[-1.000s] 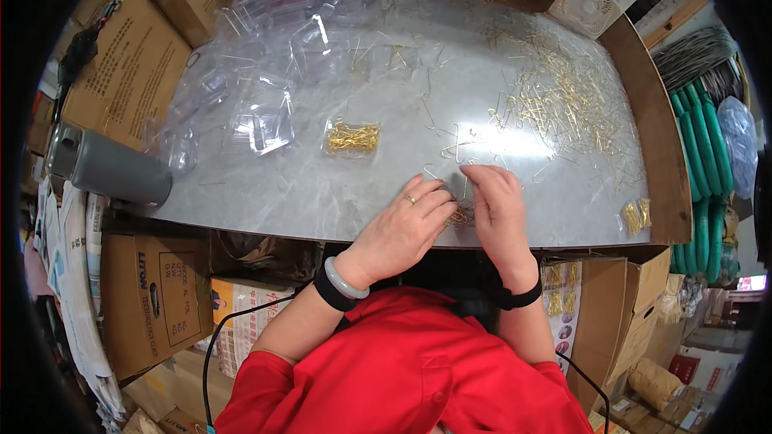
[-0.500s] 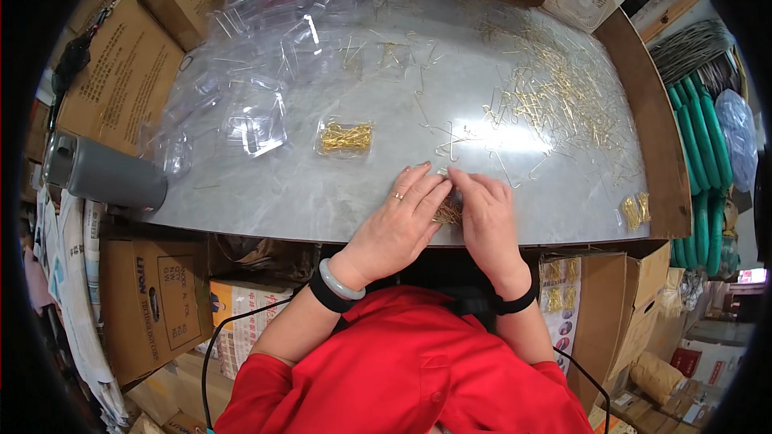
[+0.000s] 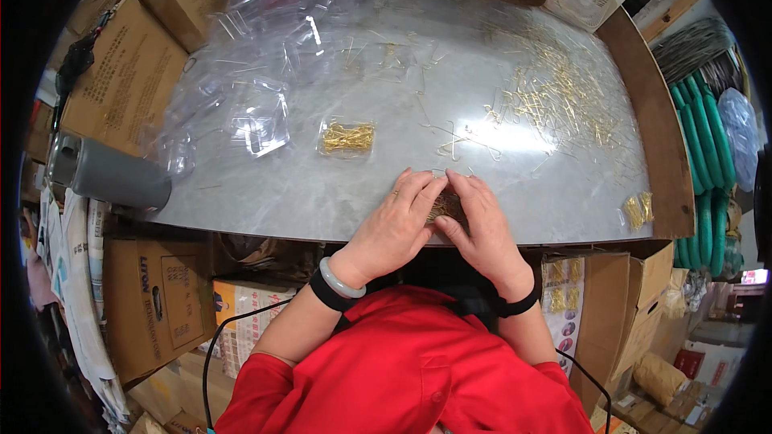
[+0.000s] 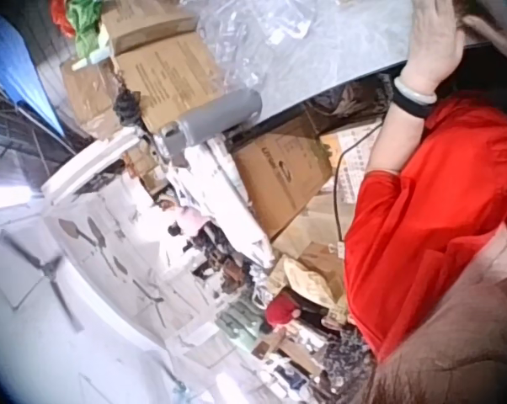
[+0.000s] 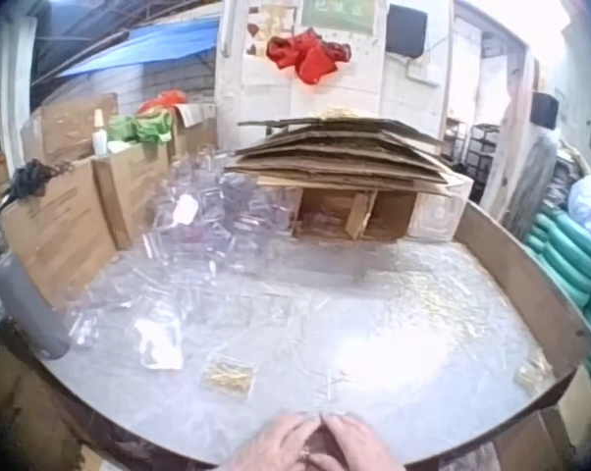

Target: The recorder is sorting and counting small gold-colored metal components, placing them into small plastic bags, and then organizing these bags into boxes.

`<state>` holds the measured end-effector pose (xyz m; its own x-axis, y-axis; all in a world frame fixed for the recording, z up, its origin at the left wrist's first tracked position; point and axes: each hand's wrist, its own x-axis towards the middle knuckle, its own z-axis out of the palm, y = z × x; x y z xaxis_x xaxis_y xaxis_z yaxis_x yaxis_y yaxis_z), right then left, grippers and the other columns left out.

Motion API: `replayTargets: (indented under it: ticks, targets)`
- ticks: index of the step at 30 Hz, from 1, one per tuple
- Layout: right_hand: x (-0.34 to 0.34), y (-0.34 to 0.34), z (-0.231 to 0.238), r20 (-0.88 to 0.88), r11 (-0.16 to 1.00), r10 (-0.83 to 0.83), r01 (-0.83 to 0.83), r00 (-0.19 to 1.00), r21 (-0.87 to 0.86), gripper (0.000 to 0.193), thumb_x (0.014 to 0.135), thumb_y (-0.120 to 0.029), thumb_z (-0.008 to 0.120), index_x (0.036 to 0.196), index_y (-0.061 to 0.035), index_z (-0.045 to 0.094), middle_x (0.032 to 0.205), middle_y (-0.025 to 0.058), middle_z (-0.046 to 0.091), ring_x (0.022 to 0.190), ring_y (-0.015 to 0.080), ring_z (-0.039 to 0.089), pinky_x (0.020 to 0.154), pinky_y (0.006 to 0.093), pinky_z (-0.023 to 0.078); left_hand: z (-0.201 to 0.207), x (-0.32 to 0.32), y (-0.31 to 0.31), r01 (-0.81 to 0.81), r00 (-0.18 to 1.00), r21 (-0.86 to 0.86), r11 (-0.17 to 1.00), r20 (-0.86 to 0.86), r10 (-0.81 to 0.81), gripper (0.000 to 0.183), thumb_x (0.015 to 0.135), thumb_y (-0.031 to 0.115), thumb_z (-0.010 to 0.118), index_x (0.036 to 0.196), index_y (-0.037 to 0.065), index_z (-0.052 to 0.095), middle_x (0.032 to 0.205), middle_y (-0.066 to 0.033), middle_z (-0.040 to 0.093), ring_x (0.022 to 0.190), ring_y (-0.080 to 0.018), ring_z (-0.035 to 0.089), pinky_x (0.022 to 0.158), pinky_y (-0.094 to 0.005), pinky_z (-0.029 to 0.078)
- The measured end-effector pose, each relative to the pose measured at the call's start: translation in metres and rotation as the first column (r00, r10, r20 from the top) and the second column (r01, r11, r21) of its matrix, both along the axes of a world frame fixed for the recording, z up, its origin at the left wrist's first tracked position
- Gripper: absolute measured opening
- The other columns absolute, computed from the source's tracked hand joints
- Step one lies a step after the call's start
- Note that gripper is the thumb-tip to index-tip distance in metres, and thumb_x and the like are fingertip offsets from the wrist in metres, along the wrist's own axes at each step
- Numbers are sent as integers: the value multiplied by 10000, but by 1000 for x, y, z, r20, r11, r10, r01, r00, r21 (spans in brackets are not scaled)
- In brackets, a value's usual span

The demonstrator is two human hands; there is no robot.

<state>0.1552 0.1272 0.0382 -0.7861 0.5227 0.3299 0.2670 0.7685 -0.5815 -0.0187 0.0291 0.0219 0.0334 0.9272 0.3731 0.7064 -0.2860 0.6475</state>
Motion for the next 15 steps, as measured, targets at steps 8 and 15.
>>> replayTargets:
  ticks: [8, 15]
  targets:
    - [10, 4, 1, -55, 999, -48, 49, 997, 16, 777, 770, -192, 841, 1424, -10, 463, 1266, 175, 612, 1157, 361, 572, 1031, 488, 429, -1, 0, 1, -35, 994, 53, 998, -103, 41, 657, 846, 55, 704, 1441, -11, 433, 1368, -220, 478, 1370, -407, 426, 1185, -540, 321]
    - [15, 2, -1, 59, 986, -84, 74, 995, 152, 591, 771, -116, 808, 1313, -41, 584, 1277, 152, 609, 1157, 354, 572, 980, 449, 467, -2, -1, 2, 7, 995, 21, 1000, -96, -5, 614, 877, 87, 702, 1427, -22, 452, 1343, -216, 500, 1344, -399, 458, 1187, -554, 311]
